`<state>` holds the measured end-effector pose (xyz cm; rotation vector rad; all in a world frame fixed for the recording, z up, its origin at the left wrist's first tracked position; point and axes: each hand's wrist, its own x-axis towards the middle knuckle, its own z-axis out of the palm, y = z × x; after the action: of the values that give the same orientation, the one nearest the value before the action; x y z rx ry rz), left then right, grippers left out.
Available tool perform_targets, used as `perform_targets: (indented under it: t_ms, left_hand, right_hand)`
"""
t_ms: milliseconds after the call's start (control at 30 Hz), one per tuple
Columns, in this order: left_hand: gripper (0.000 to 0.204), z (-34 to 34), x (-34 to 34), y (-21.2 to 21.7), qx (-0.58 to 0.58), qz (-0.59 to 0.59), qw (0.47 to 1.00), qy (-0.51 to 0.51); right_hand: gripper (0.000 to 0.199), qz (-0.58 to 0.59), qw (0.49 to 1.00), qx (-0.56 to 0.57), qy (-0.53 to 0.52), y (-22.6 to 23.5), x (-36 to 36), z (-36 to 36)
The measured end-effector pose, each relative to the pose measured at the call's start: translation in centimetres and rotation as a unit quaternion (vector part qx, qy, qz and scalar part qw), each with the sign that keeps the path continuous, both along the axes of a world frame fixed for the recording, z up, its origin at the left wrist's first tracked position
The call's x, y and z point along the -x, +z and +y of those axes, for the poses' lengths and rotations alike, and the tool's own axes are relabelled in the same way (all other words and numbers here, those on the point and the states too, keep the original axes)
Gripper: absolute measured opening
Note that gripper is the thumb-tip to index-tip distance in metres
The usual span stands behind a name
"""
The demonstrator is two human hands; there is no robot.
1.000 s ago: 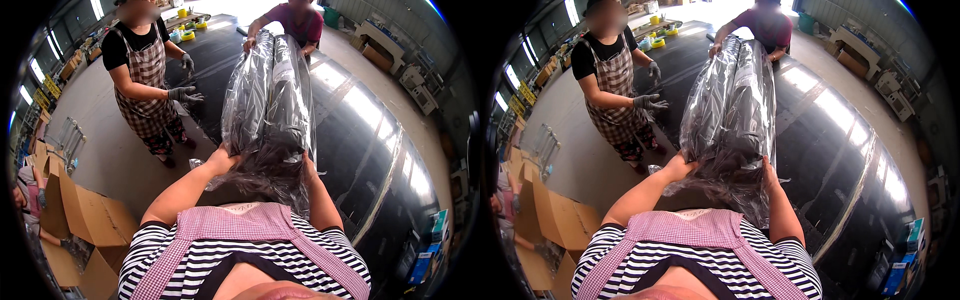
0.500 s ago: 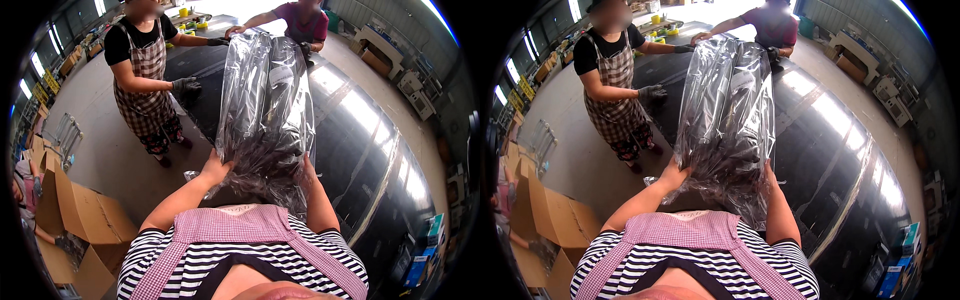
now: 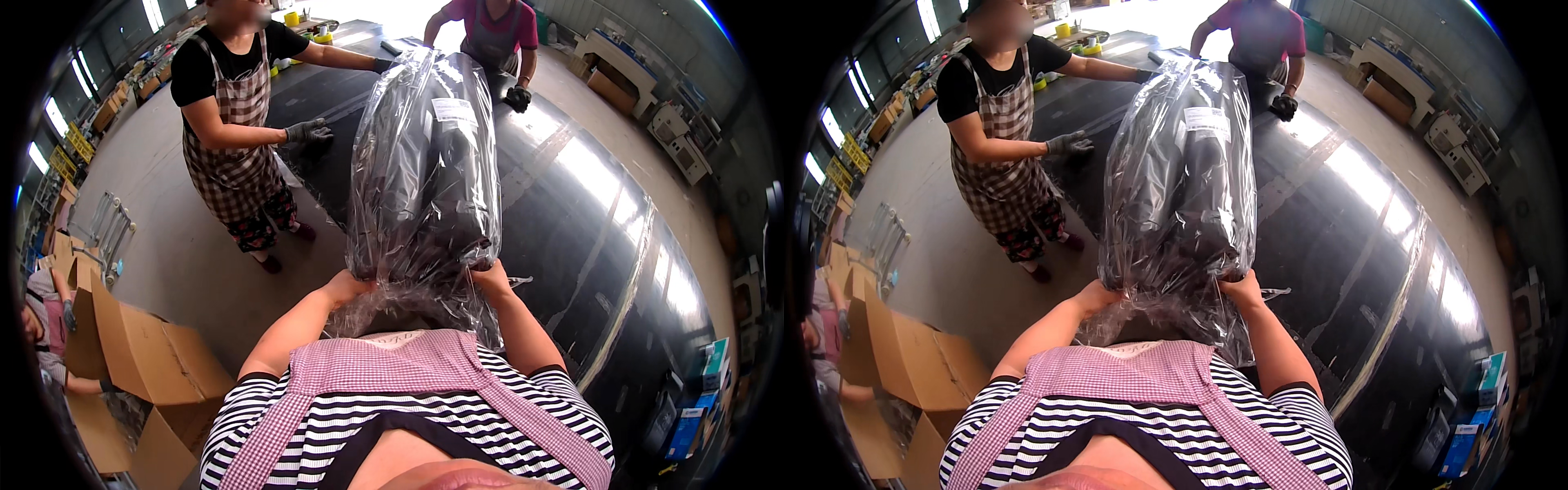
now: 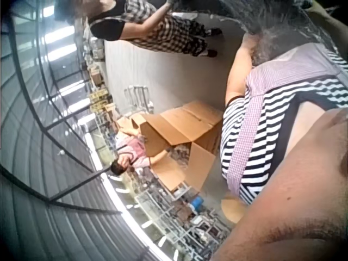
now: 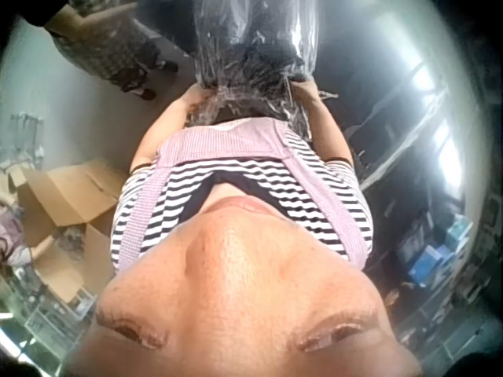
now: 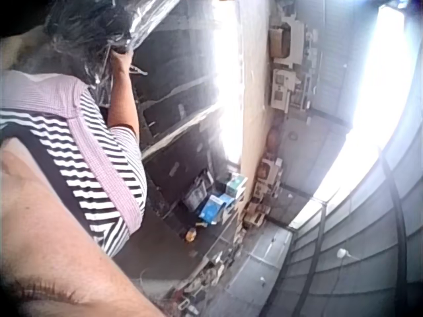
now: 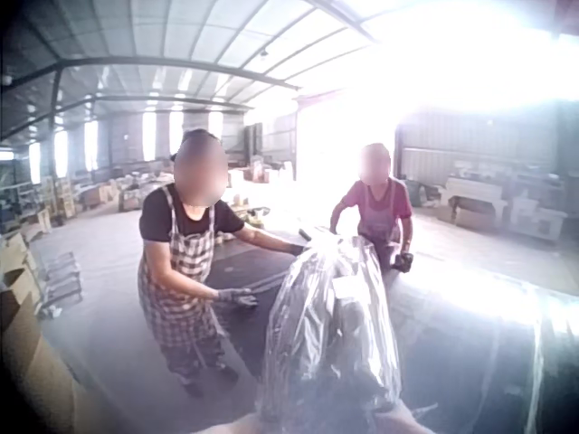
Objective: The person wraps several long gray items in plastic sheeting and packs them into a large cardboard box with the help of a coworker.
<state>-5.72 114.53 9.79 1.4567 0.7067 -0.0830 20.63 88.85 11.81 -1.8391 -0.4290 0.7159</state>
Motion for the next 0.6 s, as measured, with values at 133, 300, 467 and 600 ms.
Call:
perform_targets:
  t_ms: [133, 300, 467, 600]
  left_hand:
    - [0.039, 0.0, -0.9, -0.5, -0.134, 0.051, 0.990, 0.008]
    - [0.036, -0.5, 0.3, -1.0, -0.226, -0.073, 0.971, -0.022]
    - [0.038, -4.7, 2.4, 0.2, -0.321, -0.114, 0.936, -0.085]
    - [0.047, -6.1, 3.0, -1.7, -0.218, -0.139, 0.963, -0.072]
  right_hand:
    - [0.026, -0.078, 0.997, 0.003, -0.009, -3.6, -1.3, 0.2]
    - [0.025, -0.090, 0.991, 0.096, 0.034, -2.3, -2.0, -0.5]
    - [0.026, -0.202, 0.956, 0.194, 0.084, 1.1, -1.4, -4.3]
    - [0.032, -0.139, 0.954, 0.254, 0.076, 1.9, -3.2, -5.1]
